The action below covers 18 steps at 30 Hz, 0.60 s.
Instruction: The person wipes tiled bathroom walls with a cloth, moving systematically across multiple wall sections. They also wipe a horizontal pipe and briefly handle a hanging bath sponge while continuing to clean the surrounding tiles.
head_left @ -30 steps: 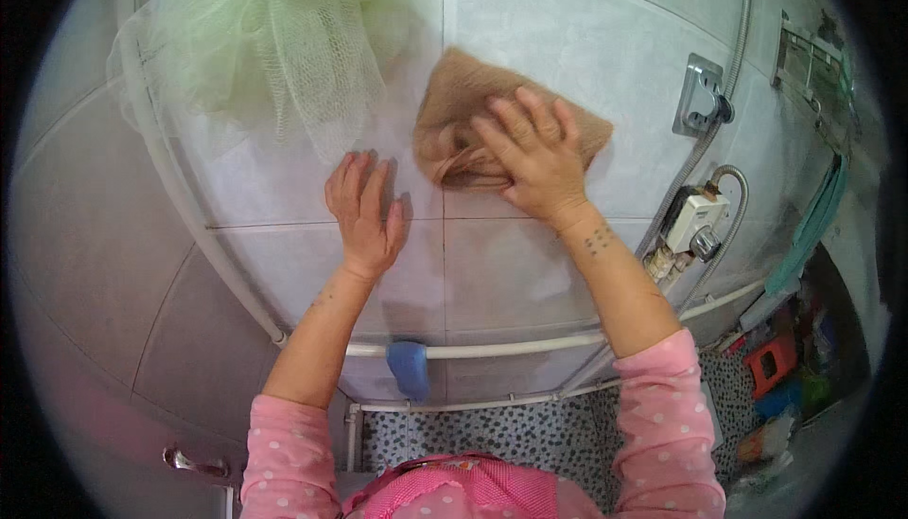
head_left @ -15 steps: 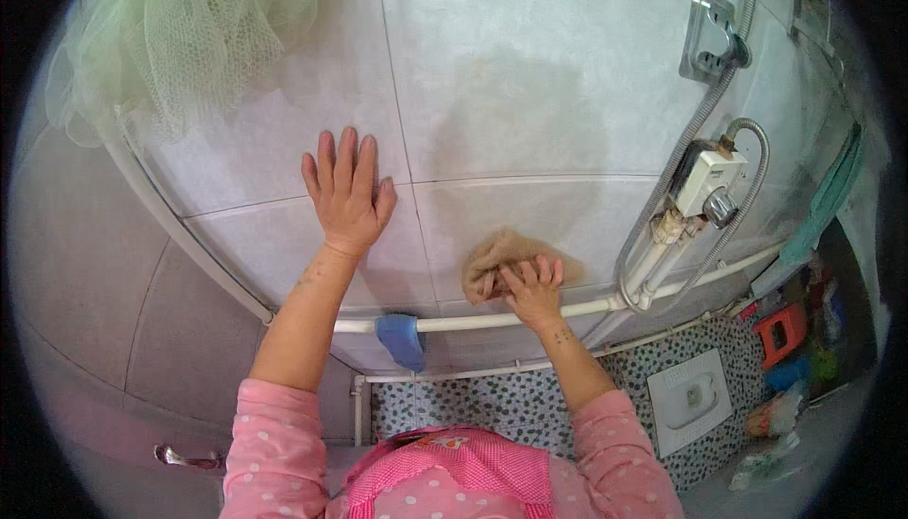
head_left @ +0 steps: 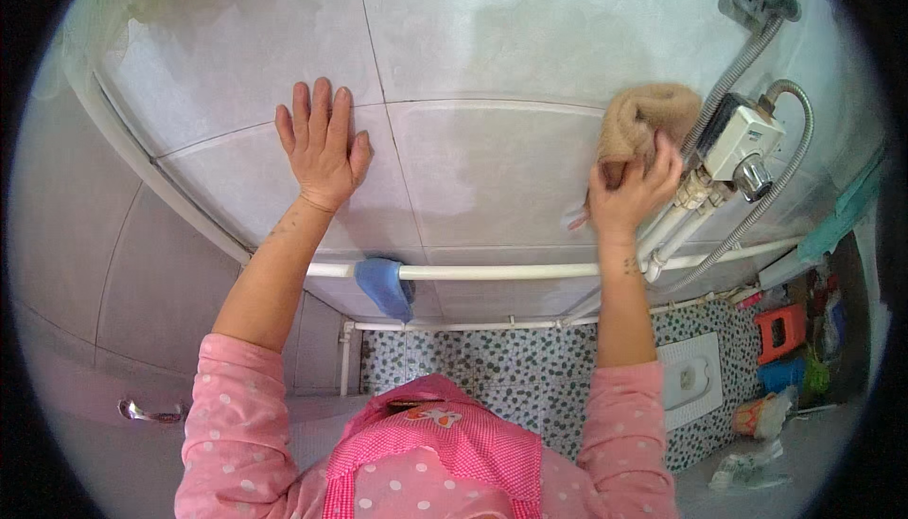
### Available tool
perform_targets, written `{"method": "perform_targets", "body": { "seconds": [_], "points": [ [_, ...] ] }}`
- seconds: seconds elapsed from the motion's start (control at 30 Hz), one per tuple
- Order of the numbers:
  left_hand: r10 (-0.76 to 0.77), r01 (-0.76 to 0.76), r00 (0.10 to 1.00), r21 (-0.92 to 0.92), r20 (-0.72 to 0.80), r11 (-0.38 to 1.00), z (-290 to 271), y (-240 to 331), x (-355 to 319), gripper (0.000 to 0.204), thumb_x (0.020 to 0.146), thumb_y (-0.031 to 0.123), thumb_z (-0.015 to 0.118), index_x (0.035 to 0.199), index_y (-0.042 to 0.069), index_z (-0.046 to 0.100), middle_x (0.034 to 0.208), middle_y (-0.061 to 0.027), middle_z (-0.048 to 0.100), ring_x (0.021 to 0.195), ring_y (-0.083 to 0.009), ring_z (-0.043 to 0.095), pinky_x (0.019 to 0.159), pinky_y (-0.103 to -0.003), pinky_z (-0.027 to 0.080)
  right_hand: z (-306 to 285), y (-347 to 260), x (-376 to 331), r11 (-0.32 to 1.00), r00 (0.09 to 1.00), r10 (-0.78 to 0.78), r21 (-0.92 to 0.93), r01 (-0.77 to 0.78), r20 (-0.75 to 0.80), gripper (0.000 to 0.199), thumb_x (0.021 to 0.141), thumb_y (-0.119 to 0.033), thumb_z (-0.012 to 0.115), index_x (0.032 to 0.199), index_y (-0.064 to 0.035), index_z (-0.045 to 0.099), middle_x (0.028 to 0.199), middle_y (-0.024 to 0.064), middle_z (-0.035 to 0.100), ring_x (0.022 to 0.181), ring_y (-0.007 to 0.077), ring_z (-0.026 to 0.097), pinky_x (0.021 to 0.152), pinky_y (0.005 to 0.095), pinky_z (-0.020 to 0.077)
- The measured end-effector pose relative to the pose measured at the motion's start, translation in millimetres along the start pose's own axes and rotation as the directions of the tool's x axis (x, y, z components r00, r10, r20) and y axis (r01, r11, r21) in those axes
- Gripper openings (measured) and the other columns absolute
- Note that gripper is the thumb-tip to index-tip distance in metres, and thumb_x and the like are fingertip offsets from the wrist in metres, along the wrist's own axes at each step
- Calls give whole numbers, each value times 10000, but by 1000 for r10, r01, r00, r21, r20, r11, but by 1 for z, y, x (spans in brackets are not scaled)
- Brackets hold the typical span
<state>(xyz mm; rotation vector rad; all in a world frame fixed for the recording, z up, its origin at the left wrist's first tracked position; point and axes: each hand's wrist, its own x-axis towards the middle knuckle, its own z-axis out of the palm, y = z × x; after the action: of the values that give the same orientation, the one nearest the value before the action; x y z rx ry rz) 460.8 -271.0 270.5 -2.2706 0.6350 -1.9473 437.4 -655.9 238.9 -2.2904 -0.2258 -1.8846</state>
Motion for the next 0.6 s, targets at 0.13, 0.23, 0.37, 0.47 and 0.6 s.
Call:
{"method": "perform_targets", "body": {
  "seconds": [0.13,0.23,0.37,0.47,0.6],
  "points": [
    [5,-5,1000,0,-4,1000,2,1,10,586,861,283,490,1393,46,430,1516,-168,306,1438,-349,183,1146,-511,46,13,-24,-109,994,978,83,58,-96,192,621,586,-161,835,1167,-155,616,1333,126,332,1197,386,325,949,530,367],
    [-13,13,1000,-3,11,1000,2,-1,6,588,869,302,490,1398,55,422,1513,-160,314,1435,-357,182,1143,-521,43,-12,-40,-155,964,808,-210,255,77,551,535,570,-112,807,1085,-174,675,1285,111,405,1164,364,376,935,487,407],
    [-43,43,999,-7,-11,999,4,-1,2,555,858,316,504,1371,105,479,1505,-115,342,1436,-324,203,1152,-503,70,-47,-21,-168,982,749,-29,158,-102,662,575,589,-74,770,1142,-175,646,1267,97,453,1169,366,397,949,480,402],
    [-47,47,999,-8,-7,999,3,-1,4,545,854,320,505,1357,110,497,1499,-112,352,1432,-327,212,1151,-505,73,-60,6,-179,979,750,157,0,-205,643,598,604,-60,753,1177,-173,623,1273,109,464,1178,380,400,950,491,397],
    [-54,54,999,-26,-1,998,6,0,1,589,847,322,498,1405,141,441,1524,-100,306,1446,-312,171,1159,-496,35,-55,-18,-176,991,707,71,32,-132,703,603,631,-82,746,1210,-151,595,1263,117,467,1189,386,394,924,501,400]
  ]
}}
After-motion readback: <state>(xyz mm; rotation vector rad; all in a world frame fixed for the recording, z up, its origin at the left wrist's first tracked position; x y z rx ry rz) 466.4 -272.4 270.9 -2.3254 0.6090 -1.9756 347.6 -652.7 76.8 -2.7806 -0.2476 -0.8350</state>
